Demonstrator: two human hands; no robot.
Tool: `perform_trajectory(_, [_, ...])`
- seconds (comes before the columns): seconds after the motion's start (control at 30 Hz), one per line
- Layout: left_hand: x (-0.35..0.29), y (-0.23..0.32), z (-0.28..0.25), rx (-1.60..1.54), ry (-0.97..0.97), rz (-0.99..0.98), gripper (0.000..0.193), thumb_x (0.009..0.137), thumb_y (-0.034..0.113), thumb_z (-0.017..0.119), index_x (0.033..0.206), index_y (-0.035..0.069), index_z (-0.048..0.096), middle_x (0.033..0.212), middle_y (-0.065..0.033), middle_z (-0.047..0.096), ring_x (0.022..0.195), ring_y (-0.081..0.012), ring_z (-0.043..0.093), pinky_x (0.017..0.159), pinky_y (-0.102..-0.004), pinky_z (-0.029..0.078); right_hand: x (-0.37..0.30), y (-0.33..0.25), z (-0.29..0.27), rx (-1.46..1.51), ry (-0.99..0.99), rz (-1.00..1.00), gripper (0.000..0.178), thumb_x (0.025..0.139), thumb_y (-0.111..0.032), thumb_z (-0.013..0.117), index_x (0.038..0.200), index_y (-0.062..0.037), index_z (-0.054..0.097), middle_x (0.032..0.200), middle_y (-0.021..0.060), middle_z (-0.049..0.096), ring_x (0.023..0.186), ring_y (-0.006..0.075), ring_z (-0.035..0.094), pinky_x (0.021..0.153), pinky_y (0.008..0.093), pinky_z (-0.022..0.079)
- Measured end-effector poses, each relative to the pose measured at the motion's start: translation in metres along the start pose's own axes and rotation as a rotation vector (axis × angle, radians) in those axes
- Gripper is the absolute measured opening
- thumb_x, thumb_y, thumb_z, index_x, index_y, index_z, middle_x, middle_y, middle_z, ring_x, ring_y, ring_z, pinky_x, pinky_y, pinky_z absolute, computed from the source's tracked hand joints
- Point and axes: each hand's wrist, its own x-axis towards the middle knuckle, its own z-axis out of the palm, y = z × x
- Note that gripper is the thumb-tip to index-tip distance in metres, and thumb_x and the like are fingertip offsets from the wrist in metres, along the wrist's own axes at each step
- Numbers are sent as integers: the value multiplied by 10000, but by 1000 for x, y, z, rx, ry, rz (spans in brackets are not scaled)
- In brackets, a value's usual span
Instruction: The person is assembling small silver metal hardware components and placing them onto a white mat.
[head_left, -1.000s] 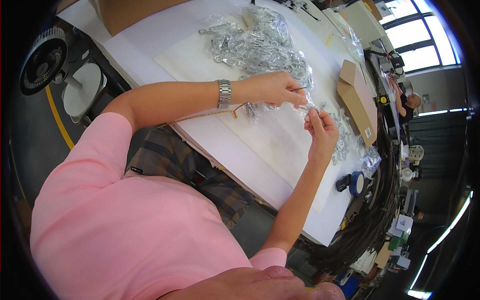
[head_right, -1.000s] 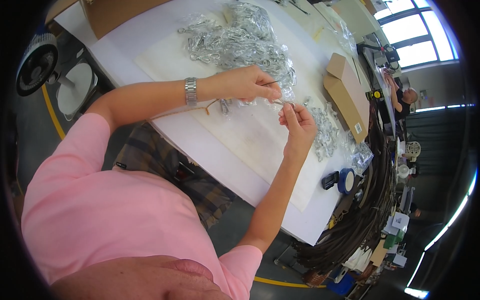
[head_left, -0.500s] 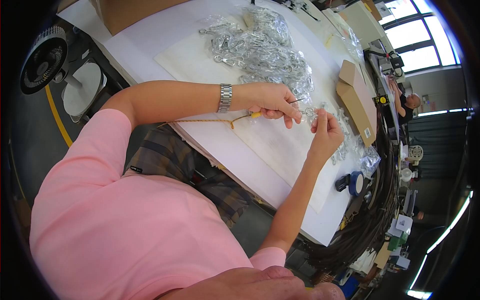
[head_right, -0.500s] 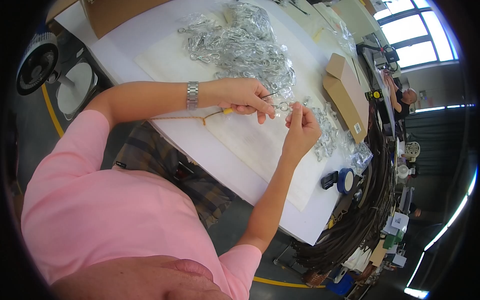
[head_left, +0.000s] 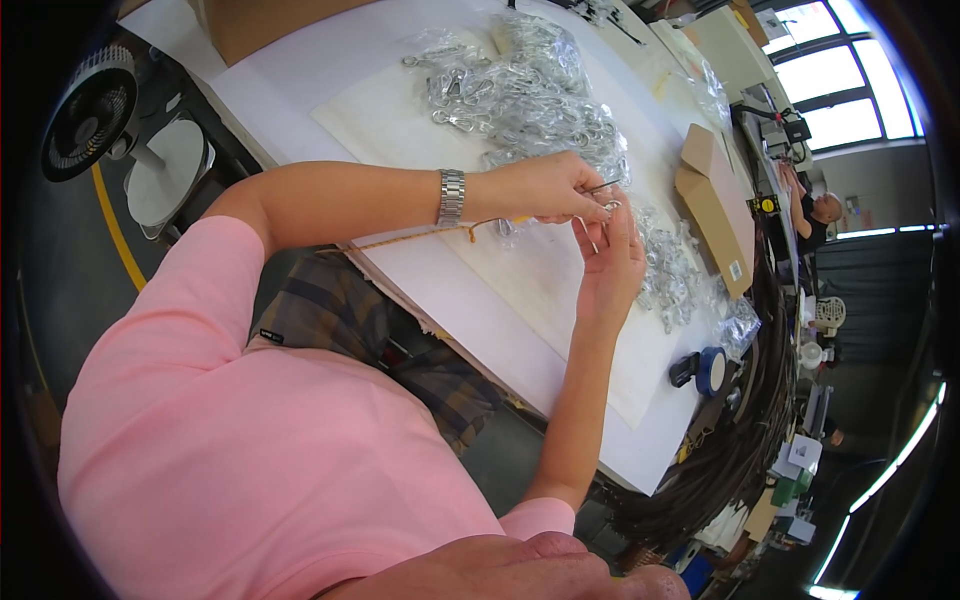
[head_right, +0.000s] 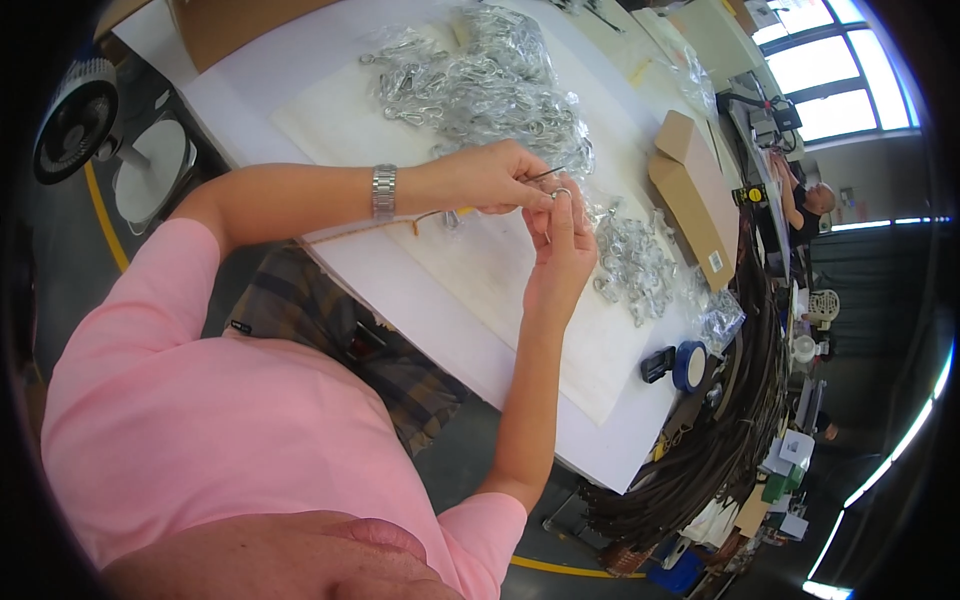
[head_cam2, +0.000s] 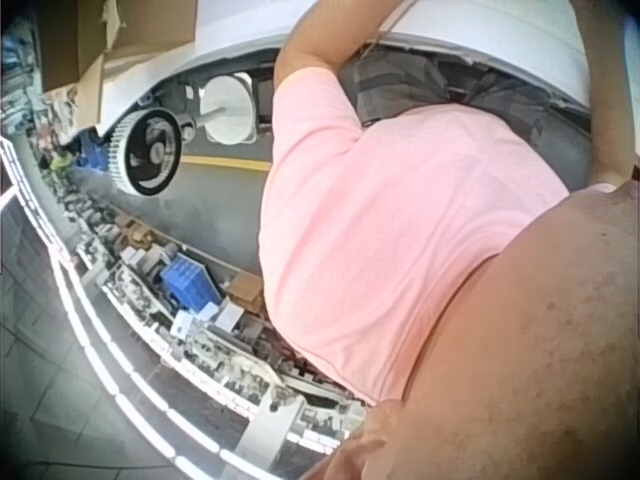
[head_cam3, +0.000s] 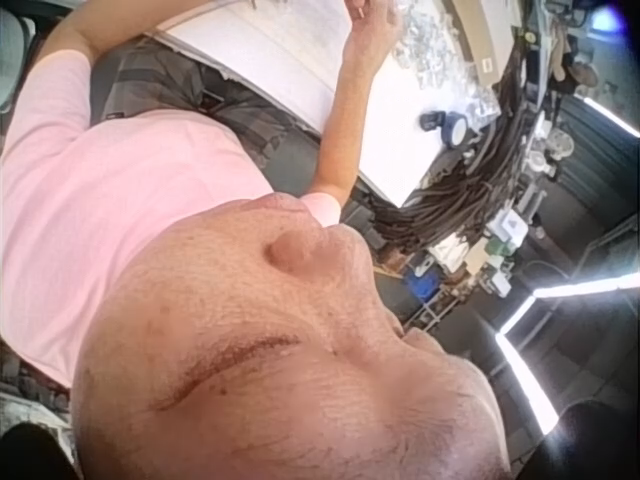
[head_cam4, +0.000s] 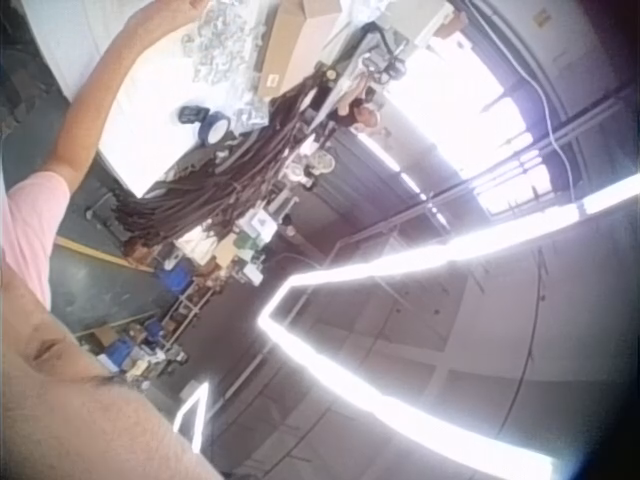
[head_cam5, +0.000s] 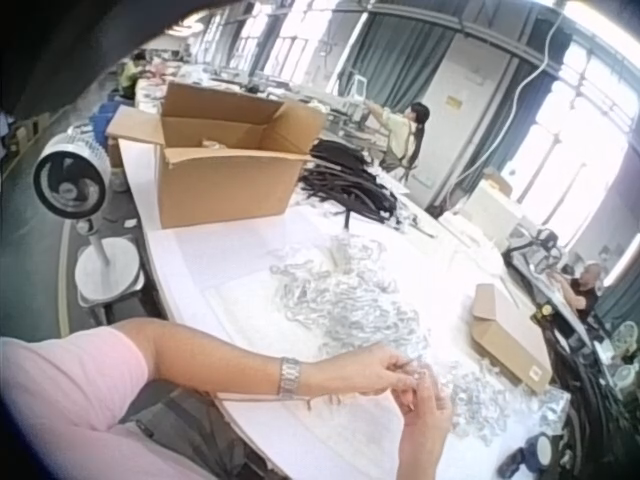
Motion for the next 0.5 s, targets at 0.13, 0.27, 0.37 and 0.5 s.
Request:
perform_trajectory(0.13, [-2, 4, 2, 75, 23, 0, 180, 948, 207, 695, 1000, 37, 719, 771, -18, 707, 519, -29, 421, 451, -221, 294, 4, 3, -10, 73, -11, 28, 342, 1055, -251, 579, 1257, 18, 640, 1167, 97, 707, 1068, 179, 687, 971, 350, 554])
perform_trajectory(0.27, [0, 1, 3, 222, 36, 17, 196, 947, 227, 704, 981, 36, 731, 812, -11, 728, 537, -19, 416, 461, -222, 301, 9, 1, -23, 205, 40, 101, 312, 1077, -257, 528, 1212, 0, 640, 1232, 133, 706, 1157, 235, 680, 1022, 375, 528])
perform_trajectory(0.37, [1, 3, 0, -20, 117, 29, 200, 942, 241, 718, 970, 45, 746, 787, 10, 710, 548, -13, 404, 461, -219, 297, 10, 2, -26, 271, 102, 129, 312, 1081, -259, 520, 1220, -4, 635, 1275, 151, 692, 1201, 258, 661, 1029, 389, 521])
perform_trajectory(0.5, [3, 7, -3, 148, 180, 17, 185, 933, 221, 731, 969, 42, 753, 749, 18, 681, 534, -11, 391, 454, -217, 290, 7, -3, -21, 288, 170, 107, 339, 1074, -263, 540, 1242, 24, 610, 1257, 171, 693, 1171, 241, 669, 1014, 371, 522])
